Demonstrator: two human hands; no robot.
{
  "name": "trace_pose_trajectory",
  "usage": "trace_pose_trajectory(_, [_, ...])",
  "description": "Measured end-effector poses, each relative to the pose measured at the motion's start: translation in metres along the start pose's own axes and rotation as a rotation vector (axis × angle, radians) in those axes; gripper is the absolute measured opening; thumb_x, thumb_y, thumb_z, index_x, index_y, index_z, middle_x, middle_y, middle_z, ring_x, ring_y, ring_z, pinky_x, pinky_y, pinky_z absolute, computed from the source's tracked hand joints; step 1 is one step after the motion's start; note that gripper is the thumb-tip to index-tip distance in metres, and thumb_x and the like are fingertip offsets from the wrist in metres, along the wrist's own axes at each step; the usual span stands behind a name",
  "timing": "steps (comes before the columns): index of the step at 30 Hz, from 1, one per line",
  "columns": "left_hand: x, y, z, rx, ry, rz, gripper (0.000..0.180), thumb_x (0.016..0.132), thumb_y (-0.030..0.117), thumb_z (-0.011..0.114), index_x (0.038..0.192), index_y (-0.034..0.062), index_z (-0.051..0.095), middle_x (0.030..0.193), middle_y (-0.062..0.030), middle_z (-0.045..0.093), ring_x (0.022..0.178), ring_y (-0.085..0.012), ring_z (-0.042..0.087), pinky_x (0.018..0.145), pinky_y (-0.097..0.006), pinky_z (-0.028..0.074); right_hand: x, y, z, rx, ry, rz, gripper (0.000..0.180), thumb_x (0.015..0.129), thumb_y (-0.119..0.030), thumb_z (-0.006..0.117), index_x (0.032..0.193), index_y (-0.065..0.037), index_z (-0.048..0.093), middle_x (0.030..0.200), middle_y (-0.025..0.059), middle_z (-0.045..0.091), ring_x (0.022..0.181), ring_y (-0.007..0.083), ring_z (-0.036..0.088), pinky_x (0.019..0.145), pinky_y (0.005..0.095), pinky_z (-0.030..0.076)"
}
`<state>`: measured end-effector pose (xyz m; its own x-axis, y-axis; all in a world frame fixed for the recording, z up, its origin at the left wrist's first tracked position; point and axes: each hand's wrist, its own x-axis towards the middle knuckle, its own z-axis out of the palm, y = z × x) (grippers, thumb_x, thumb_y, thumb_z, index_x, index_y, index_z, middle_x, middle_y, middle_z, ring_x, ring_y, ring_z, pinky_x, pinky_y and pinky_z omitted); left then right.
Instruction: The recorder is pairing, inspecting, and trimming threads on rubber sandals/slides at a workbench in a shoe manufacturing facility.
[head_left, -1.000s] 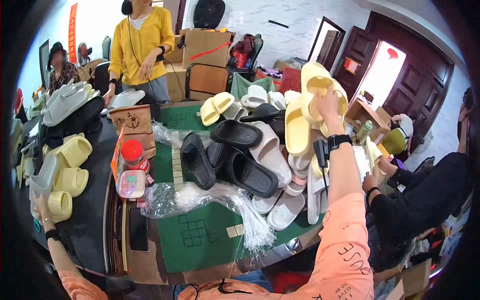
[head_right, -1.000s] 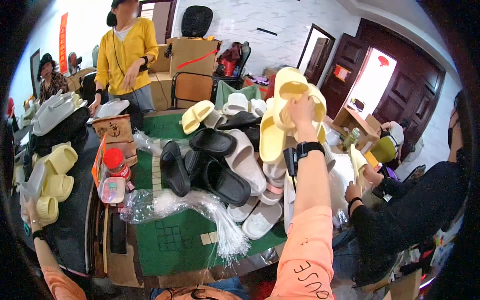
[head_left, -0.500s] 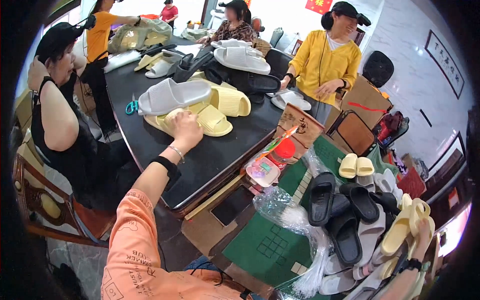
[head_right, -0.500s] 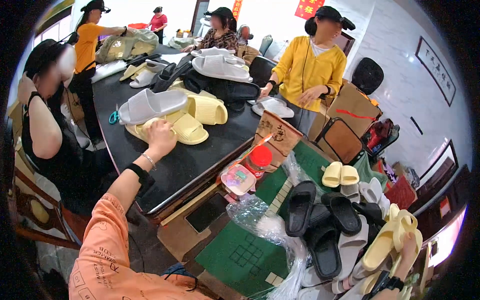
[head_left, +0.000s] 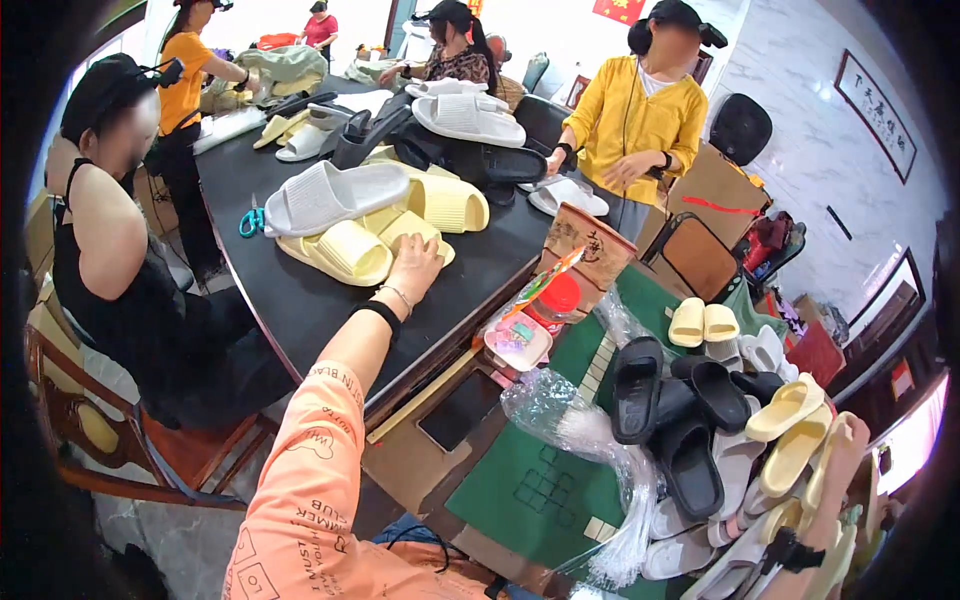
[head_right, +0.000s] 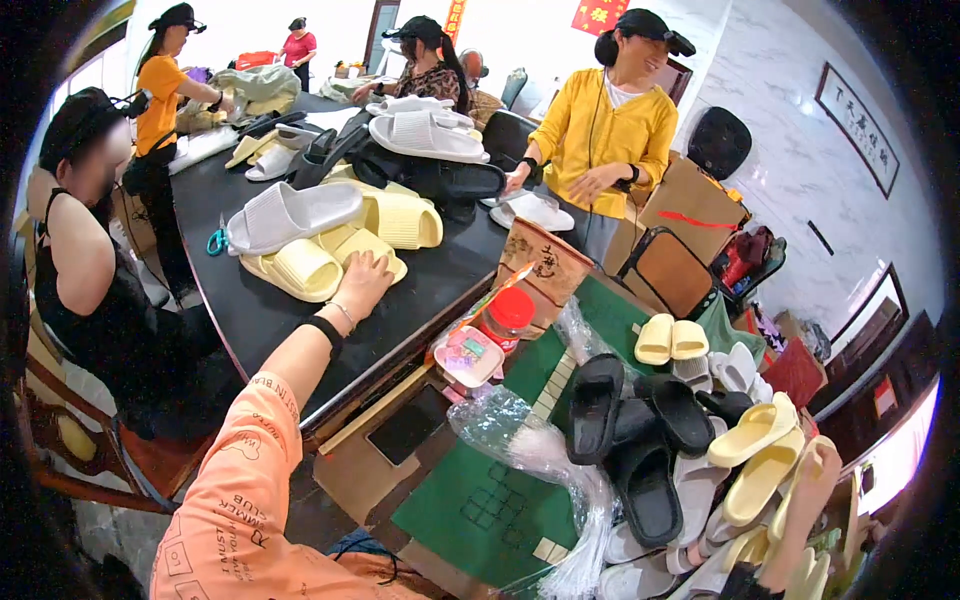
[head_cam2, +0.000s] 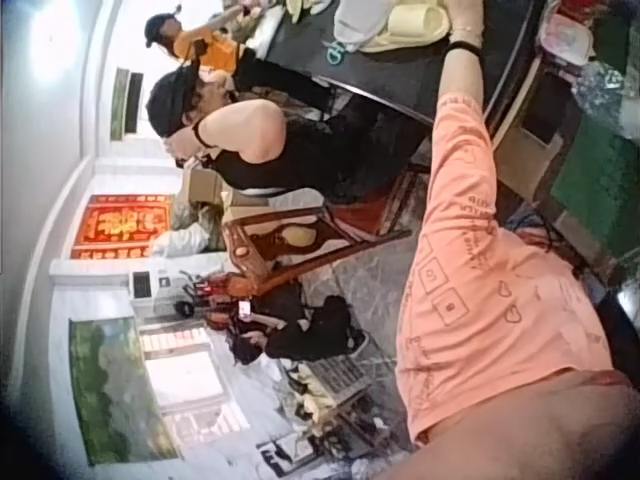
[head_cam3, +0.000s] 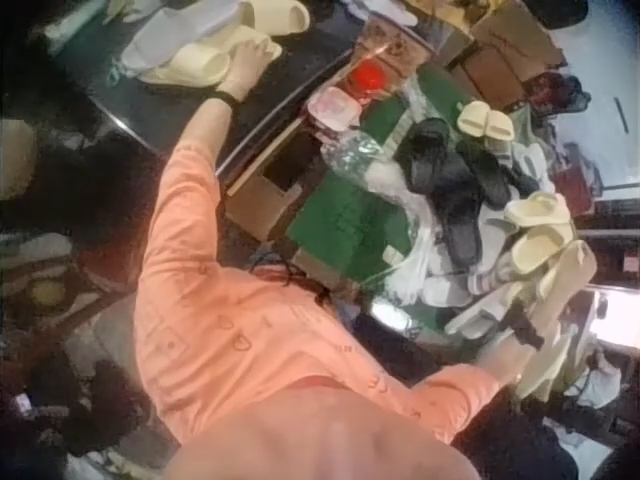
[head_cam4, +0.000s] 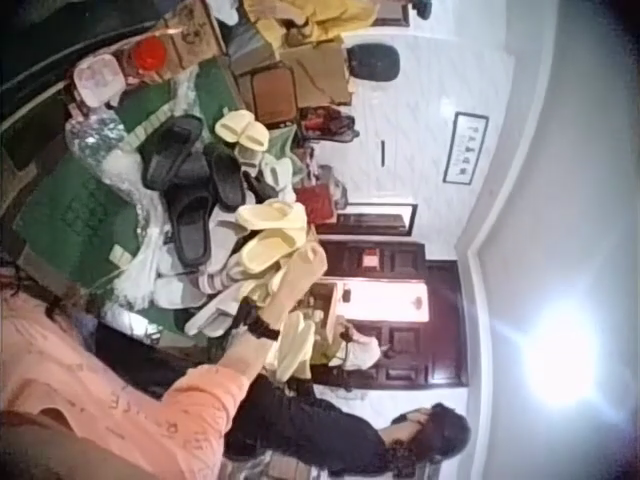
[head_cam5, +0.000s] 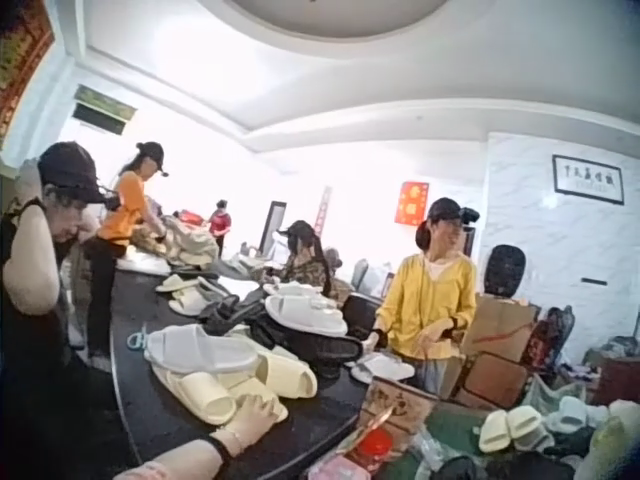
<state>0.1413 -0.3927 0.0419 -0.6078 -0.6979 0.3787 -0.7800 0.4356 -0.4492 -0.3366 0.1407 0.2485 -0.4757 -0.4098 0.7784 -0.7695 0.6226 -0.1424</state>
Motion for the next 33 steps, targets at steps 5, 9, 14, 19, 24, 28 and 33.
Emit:
trace_pose_trajectory(5, [-0.005,-0.012,-0.007,-0.192,0.406,-0.069,0.021,0.071,0.012,0.055,0.092,0.0066,0.055,0.102,-0.0096,0.051,0.102,-0.0276,0.046,0.085,-0.041,0.037,-0.061,-0.118,-0.015,0.157,-0.197,-0.184,0.019,0.075,-0.001,0.053,0.094,0.002,0.051,0.099,0.0152,0.051,0.097,0.0298,0.048,0.088,0.0356,0.036])
trace_pose_trajectory(9, [-0.016,-0.024,-0.057,-0.318,0.517,-0.170,0.022,0.072,0.011,0.054,0.092,0.0032,0.052,0.102,-0.0137,0.050,0.098,-0.0293,0.047,0.085,-0.039,0.039,-0.099,-0.193,0.003,0.361,-0.336,-0.295,0.022,0.073,-0.003,0.055,0.095,0.000,0.051,0.100,0.0165,0.050,0.097,0.0331,0.047,0.088,0.0382,0.035])
trace_pose_trajectory(14, [-0.041,0.001,-0.132,-0.872,0.994,-0.319,0.031,0.068,0.003,0.056,0.096,0.0013,0.042,0.103,-0.0171,0.044,0.096,-0.0359,0.042,0.085,-0.043,0.036,-0.148,-0.276,0.040,0.824,-0.530,-0.097,0.055,0.068,0.003,0.057,0.121,-0.001,0.042,0.105,0.0129,0.052,0.101,0.0224,0.049,0.092,0.0320,0.036])
trace_pose_trajectory(19, [-0.125,0.065,-0.233,-0.958,1.127,-0.220,0.026,0.069,0.005,0.056,0.091,0.0011,0.041,0.099,-0.0172,0.045,0.095,-0.0353,0.045,0.083,-0.047,0.035,-0.192,-0.371,0.074,1.278,-0.446,-0.156,0.090,0.065,-0.006,0.069,0.135,-0.002,0.012,0.130,0.0180,0.032,0.119,0.0273,0.037,0.100,0.0390,0.029])
trace_pose_trajectory(24, [-0.178,0.152,-0.289,-1.538,1.055,-0.082,0.021,0.070,0.008,0.062,0.086,0.0098,0.047,0.100,-0.0120,0.051,0.104,-0.0333,0.042,0.093,-0.053,0.035,-0.216,-0.383,0.093,1.547,-0.434,0.010,0.083,0.067,-0.007,0.065,0.134,-0.002,0.017,0.129,0.0166,0.034,0.118,0.0270,0.038,0.099,0.0389,0.031])
trace_pose_trajectory(28, [-0.186,0.174,-0.295,-1.606,0.978,0.304,0.025,0.068,0.013,0.063,0.089,0.0115,0.050,0.105,-0.0108,0.052,0.112,-0.0336,0.038,0.096,-0.052,0.031,-0.236,-0.344,0.099,1.780,-0.460,0.389,0.078,0.069,-0.007,0.063,0.133,-0.002,0.019,0.128,0.0156,0.036,0.116,0.0267,0.039,0.098,0.0385,0.032])
trace_pose_trajectory(33, [-0.175,0.160,-0.247,-1.501,0.524,-0.033,0.057,0.070,0.026,0.068,0.114,0.0008,0.044,0.116,-0.0154,0.042,0.108,-0.0313,0.041,0.094,-0.040,0.032,-0.267,-0.259,0.075,1.831,-0.274,0.874,0.064,0.072,-0.012,0.054,0.129,0.000,0.026,0.125,0.0134,0.040,0.114,0.0254,0.042,0.097,0.0375,0.034])
